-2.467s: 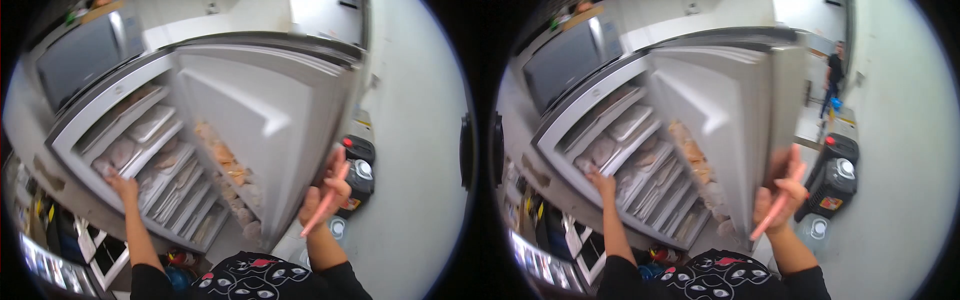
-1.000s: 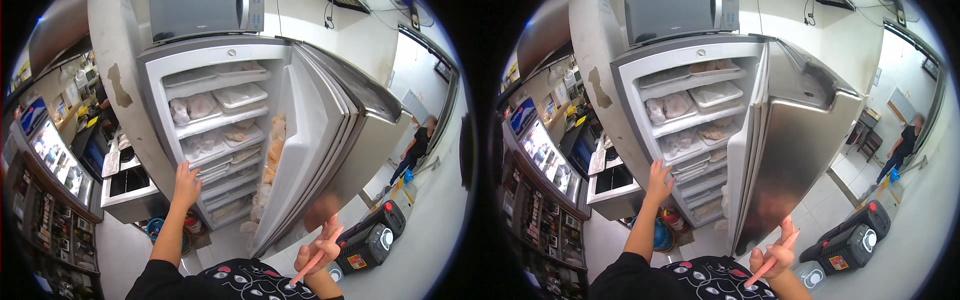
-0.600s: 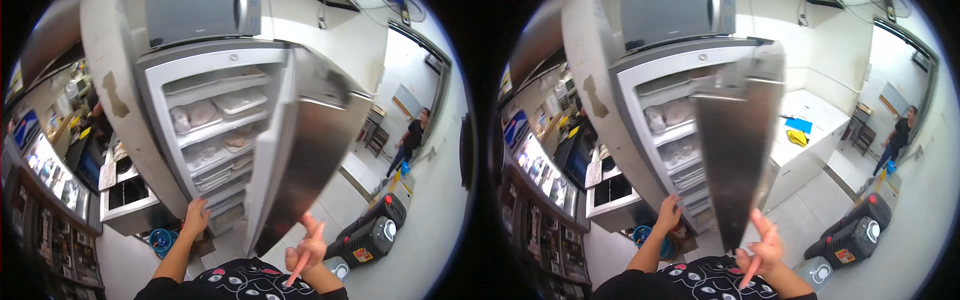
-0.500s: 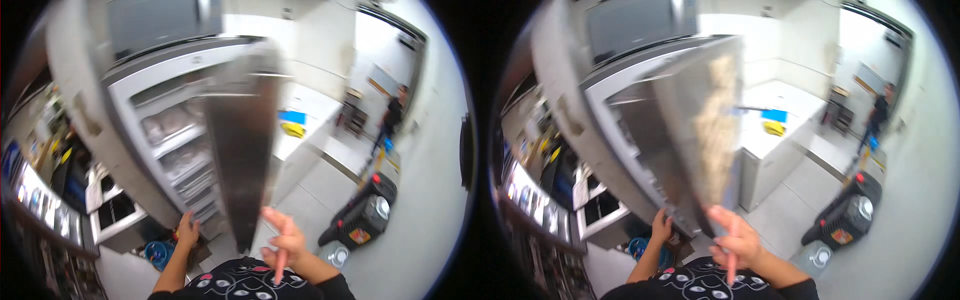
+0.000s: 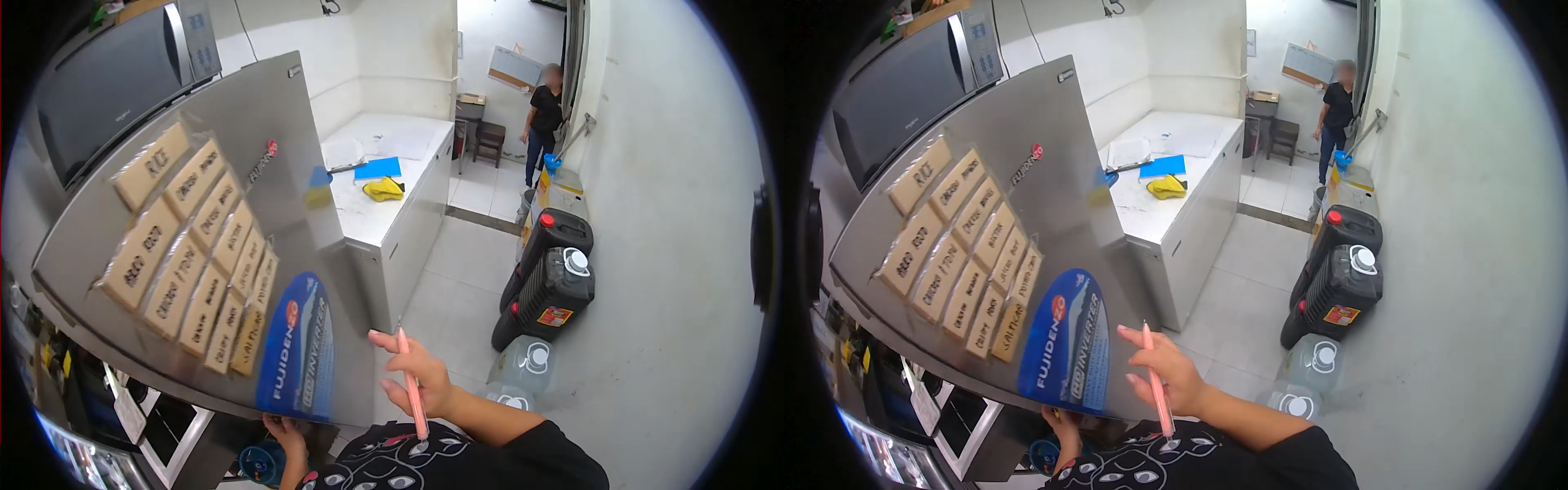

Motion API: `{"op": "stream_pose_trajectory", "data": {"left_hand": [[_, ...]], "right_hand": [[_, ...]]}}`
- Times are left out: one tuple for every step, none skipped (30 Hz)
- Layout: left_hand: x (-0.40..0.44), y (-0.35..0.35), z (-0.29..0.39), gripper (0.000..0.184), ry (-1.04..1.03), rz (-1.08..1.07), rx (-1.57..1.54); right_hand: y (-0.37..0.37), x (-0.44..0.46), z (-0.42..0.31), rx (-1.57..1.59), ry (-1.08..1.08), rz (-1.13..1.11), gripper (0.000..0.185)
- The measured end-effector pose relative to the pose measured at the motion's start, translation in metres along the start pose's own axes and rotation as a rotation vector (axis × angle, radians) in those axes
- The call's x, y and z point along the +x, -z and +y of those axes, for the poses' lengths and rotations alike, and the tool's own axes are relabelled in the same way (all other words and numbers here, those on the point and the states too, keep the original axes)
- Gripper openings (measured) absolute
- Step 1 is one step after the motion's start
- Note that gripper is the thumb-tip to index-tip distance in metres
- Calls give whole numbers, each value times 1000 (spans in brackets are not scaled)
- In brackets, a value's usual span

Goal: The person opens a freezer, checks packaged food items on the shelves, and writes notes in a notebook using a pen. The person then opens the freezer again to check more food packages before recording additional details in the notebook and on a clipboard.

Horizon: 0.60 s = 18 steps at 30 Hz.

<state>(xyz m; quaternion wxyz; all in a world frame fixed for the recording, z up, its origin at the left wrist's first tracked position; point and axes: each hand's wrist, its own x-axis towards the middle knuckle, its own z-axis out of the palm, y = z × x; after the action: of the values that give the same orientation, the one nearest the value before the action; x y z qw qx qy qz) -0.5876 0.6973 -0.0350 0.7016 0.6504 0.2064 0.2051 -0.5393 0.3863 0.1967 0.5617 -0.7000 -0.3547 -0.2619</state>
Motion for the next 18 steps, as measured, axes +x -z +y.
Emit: {"op": "stream_pose_trajectory", "data": {"left_hand": [[-2, -4, -1, 51, 38, 60, -112], [2, 0, -9, 51, 40, 106, -79], [7, 6, -23, 51, 41, 153, -46], [8, 5, -27, 51, 42, 200, -14], [8, 1, -33, 50, 103, 271, -30], [11, 0, -41, 50, 98, 284, -64], [18, 1, -55, 51, 90, 298, -98], [28, 4, -66, 52, 83, 310, -131], [35, 3, -63, 52, 148, 384, -143], [38, -4, -46, 52, 212, 458, -156], [44, -12, -35, 52, 275, 530, -173], [53, -8, -38, 53, 257, 539, -156], [59, -9, -35, 56, 256, 644, -62], [61, -14, -33, 59, 250, 751, 34], [62, -19, -26, 59, 346, 822, 103], [60, -26, -19, 59, 443, 891, 171], [53, -43, -18, 57, 491, 889, 102], [44, -67, -6, 55, 539, 888, 35]], "right_hand": [[2, -2, 4, -13, -10, 4, 33], [5, -3, 7, -27, -19, 8, 33], [7, -3, 10, -38, -31, 18, 32], [11, -2, 14, -49, -42, 25, 32], [15, -2, 17, -57, -53, 33, 32], [20, -2, 23, -67, -53, 43, 32], [26, -2, 29, -74, -51, 55, 32], [30, 1, 35, -83, -51, 68, 32], [36, 5, 40, -101, -57, 69, 32], [44, 9, 46, -120, -60, 71, 32], [54, 15, 52, -140, -60, 71, 32], [65, 20, 60, -142, -61, 79, 31], [75, 23, 70, -142, -65, 87, 31], [90, 24, 81, -137, -67, 96, 31], [104, 25, 88, -143, -77, 111, 30], [118, 25, 96, -151, -87, 126, 30], [136, 24, 104, -158, -96, 141, 29], [153, 23, 113, -181, -88, 176, 29]]}}
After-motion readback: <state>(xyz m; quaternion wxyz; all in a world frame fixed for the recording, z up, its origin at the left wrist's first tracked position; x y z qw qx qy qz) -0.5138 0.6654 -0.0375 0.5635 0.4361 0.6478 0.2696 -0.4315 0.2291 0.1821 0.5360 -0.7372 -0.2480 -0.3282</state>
